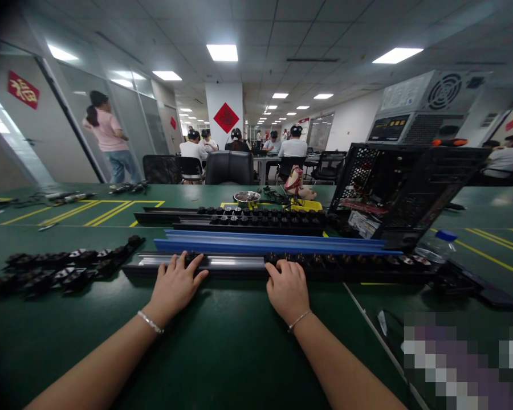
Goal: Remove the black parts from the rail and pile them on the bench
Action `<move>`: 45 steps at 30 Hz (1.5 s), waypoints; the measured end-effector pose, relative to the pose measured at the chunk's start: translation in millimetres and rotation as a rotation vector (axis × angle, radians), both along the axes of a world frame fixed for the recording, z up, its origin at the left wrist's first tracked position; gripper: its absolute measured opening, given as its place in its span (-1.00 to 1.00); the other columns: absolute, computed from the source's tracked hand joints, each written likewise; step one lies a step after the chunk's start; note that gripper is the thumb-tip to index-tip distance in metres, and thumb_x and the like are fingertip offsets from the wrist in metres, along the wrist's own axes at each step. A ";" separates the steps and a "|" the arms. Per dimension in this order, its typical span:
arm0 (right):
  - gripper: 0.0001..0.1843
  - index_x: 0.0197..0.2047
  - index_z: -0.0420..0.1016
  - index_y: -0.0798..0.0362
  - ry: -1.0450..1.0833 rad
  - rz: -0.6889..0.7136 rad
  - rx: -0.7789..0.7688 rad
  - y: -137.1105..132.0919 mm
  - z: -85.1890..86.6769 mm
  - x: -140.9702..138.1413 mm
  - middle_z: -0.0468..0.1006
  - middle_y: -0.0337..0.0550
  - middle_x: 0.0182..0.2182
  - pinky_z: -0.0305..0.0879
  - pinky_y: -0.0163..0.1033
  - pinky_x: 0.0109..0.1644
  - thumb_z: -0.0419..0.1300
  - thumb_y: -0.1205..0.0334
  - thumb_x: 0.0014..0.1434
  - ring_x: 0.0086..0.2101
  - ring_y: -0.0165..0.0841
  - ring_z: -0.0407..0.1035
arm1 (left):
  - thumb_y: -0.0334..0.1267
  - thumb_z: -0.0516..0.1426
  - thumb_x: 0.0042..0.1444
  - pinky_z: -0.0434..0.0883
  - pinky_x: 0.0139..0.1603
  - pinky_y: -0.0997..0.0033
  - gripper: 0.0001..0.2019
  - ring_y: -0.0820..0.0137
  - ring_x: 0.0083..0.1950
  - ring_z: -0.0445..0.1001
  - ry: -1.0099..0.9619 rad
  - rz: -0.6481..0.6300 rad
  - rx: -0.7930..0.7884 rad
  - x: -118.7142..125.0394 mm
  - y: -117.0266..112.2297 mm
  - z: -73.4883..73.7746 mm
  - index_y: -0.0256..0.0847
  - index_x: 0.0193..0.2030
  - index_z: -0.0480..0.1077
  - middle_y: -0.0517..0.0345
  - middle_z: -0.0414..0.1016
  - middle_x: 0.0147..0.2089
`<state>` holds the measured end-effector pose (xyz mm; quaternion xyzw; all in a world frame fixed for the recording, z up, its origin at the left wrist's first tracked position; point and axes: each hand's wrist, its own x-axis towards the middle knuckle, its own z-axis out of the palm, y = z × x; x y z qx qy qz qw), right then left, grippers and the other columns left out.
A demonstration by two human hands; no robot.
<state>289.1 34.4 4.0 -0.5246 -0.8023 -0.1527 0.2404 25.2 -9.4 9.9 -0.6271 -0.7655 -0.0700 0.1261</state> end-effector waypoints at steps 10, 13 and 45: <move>-0.60 -0.02 0.44 -0.23 -0.031 -0.024 -0.027 -3.0 0.8 -3.3 0.40 -0.14 -0.18 -0.09 0.05 0.15 0.07 0.30 0.10 -0.13 -0.25 0.19 | 0.19 -0.21 0.14 0.01 0.13 -0.25 -0.36 -0.18 0.28 0.05 0.047 0.113 -0.036 -3.0 -2.8 7.3 -0.05 0.29 0.08 -0.34 0.12 0.27; -0.61 -0.02 0.44 -0.21 -0.034 -0.021 -0.018 -3.4 1.2 -3.4 0.41 -0.13 -0.17 -0.08 0.05 0.15 0.08 0.30 0.09 -0.13 -0.25 0.19 | 0.19 -0.23 0.14 0.02 0.13 -0.25 -0.35 -0.19 0.28 0.04 0.033 0.130 -0.062 -5.4 -1.8 8.3 -0.05 0.29 0.06 -0.34 0.11 0.28; -0.55 0.00 0.45 -0.20 -0.017 -0.017 -0.017 -1.3 -2.3 -1.2 0.39 -0.10 -0.17 0.05 -0.08 0.05 0.04 0.39 0.09 -0.13 -0.26 0.18 | 0.29 -0.23 0.04 -0.05 -0.01 -0.55 -0.25 -0.30 0.33 -0.21 -0.237 0.384 -0.212 -64.2 3.9 21.1 -0.05 0.31 0.02 -0.34 -0.09 0.35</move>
